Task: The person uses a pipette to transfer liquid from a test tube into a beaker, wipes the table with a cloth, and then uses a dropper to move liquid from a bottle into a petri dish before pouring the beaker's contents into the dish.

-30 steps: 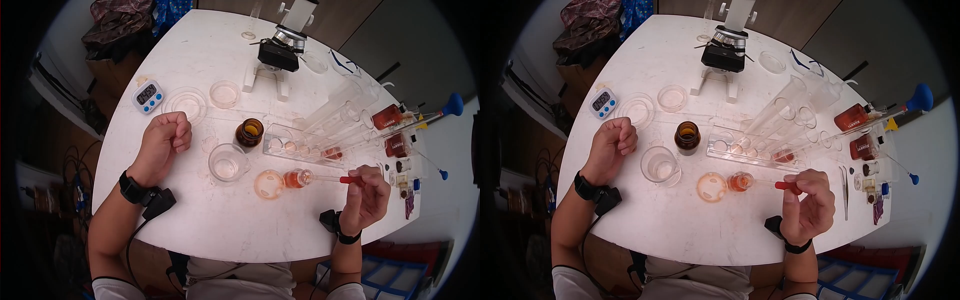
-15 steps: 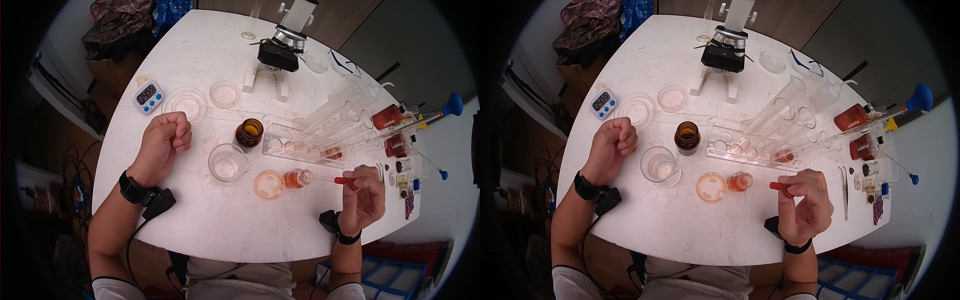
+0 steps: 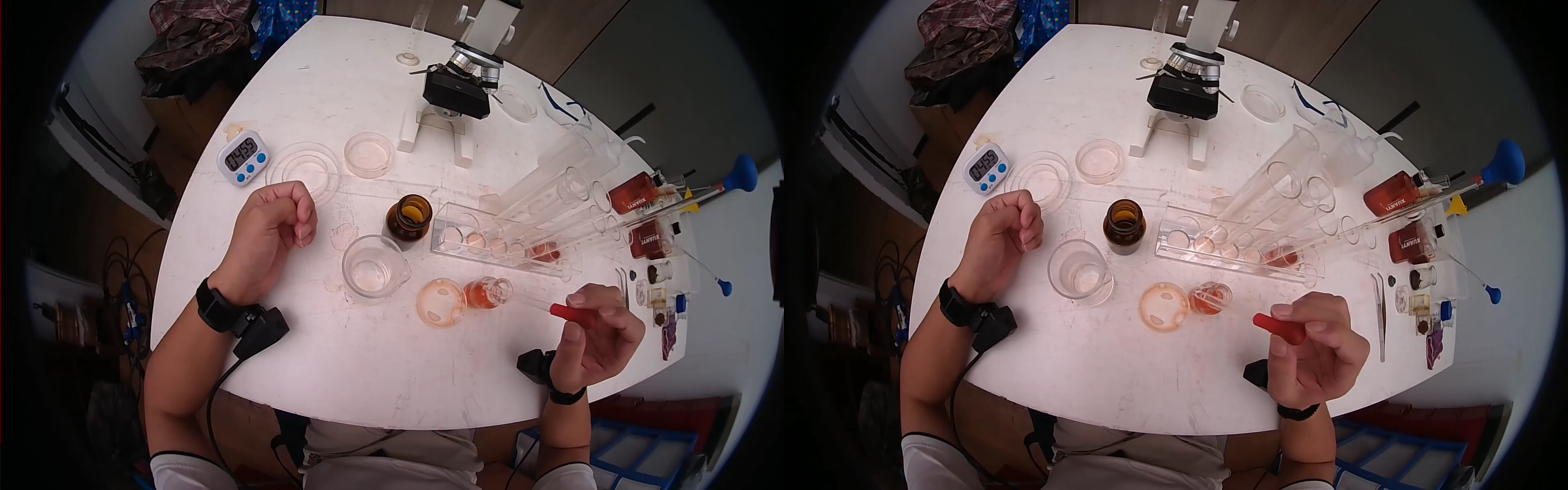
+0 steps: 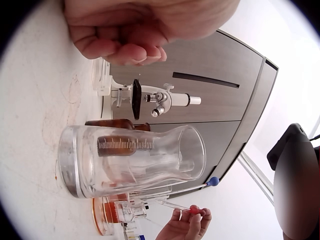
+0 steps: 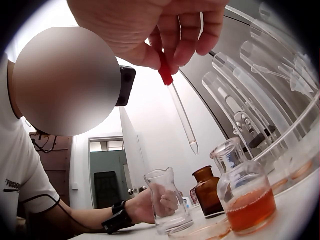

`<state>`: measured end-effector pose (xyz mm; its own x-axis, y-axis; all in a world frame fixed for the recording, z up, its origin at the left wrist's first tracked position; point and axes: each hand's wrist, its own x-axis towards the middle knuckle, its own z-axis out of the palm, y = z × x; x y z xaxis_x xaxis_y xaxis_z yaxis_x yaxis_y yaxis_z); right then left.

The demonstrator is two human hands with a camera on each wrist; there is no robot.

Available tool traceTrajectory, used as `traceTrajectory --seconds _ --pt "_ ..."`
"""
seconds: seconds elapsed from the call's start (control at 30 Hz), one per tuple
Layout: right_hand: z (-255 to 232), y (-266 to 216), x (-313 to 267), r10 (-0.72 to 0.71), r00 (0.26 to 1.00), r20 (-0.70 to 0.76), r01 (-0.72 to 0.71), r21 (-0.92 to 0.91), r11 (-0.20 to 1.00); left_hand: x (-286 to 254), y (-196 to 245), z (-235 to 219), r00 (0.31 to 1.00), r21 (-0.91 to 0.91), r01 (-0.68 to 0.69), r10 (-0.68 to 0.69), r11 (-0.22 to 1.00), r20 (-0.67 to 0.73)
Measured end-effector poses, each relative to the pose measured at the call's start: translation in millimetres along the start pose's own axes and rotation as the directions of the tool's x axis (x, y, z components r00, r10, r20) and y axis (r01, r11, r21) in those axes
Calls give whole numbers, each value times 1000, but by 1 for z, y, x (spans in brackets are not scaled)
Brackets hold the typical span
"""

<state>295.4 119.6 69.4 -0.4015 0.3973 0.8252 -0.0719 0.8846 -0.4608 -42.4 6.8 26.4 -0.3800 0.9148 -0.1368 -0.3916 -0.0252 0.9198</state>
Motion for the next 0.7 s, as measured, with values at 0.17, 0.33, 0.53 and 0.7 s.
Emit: traceTrajectory --seconds 0.17,0.33,0.53,0.7 --pt "6 -1 -1 2 990 139 -3 7 1000 1 -1 -1 1000 4 -8 8 1000 1" --pt "8 -5 5 24 971 237 -16 -35 999 1 0 -1 1000 -5 -16 16 1000 12" --pt "8 -5 5 20 973 229 -1 -85 996 -1 2 0 1000 -43 -3 3 999 11" --pt "6 -3 3 15 984 179 2 -91 996 1 2 4 1000 -6 16 -16 1000 -18"
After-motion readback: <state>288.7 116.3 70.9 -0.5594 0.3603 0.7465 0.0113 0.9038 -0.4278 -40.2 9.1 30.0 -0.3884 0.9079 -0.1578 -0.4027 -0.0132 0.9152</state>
